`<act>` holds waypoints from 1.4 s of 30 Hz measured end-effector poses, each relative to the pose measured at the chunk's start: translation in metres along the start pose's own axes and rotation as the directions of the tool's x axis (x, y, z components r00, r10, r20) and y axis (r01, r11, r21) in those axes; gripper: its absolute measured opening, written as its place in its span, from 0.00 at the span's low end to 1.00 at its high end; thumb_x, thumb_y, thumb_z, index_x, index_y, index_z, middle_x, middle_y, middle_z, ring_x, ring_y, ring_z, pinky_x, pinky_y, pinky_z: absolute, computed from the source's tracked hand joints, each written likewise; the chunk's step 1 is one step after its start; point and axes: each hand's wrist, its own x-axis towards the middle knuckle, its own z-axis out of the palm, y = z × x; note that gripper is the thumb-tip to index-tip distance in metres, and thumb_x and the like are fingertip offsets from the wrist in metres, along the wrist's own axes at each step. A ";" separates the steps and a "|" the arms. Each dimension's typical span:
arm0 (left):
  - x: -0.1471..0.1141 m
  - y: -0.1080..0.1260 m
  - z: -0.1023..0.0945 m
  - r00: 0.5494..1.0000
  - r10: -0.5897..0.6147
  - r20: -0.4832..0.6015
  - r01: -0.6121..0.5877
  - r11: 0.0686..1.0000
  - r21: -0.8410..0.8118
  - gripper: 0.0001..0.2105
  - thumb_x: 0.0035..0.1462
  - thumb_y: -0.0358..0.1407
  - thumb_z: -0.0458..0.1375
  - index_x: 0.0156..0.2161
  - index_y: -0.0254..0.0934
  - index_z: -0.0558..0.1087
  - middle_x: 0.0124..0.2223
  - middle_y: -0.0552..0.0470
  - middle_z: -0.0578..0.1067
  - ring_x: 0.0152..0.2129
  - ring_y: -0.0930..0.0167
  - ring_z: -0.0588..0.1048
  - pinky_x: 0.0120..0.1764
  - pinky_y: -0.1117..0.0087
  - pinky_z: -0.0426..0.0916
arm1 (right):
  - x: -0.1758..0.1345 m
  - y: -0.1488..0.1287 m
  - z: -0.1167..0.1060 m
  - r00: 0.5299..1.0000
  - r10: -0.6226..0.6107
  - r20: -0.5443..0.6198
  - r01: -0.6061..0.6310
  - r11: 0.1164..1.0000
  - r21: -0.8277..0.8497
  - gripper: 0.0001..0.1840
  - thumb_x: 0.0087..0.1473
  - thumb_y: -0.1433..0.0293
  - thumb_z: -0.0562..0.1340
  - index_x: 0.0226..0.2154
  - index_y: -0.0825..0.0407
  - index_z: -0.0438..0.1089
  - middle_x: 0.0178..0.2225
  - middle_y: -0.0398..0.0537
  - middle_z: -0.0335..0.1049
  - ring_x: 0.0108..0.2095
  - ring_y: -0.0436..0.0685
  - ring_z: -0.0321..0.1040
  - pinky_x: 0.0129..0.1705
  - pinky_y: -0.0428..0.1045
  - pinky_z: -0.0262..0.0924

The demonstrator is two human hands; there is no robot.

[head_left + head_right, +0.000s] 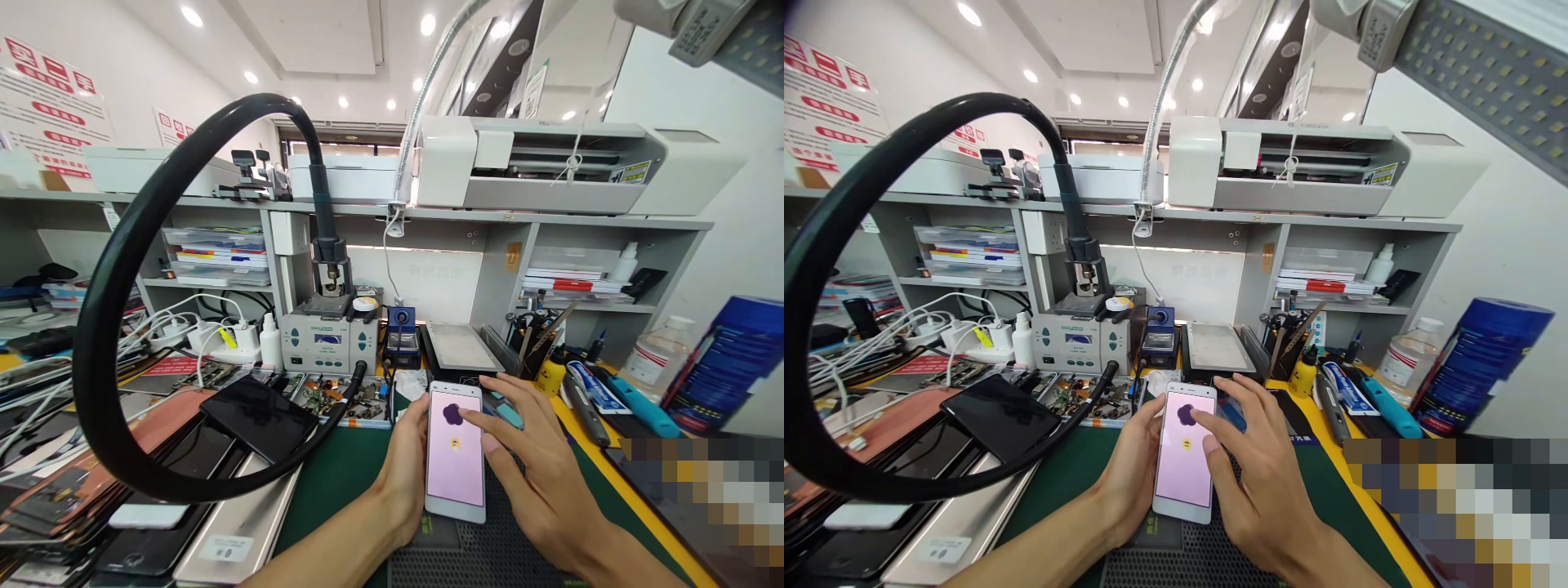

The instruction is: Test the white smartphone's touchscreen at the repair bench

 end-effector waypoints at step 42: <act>0.002 -0.001 -0.002 1.000 -0.008 0.001 0.008 1.000 -0.001 0.24 0.65 0.50 0.50 0.48 0.33 0.78 0.38 0.44 0.81 0.32 0.65 0.78 0.37 0.69 0.68 | 0.001 -0.001 0.000 0.999 -0.035 0.022 0.036 0.999 -0.023 0.18 0.61 0.73 0.56 0.51 0.47 0.70 0.61 0.55 0.57 0.65 0.69 0.49 0.61 0.70 0.52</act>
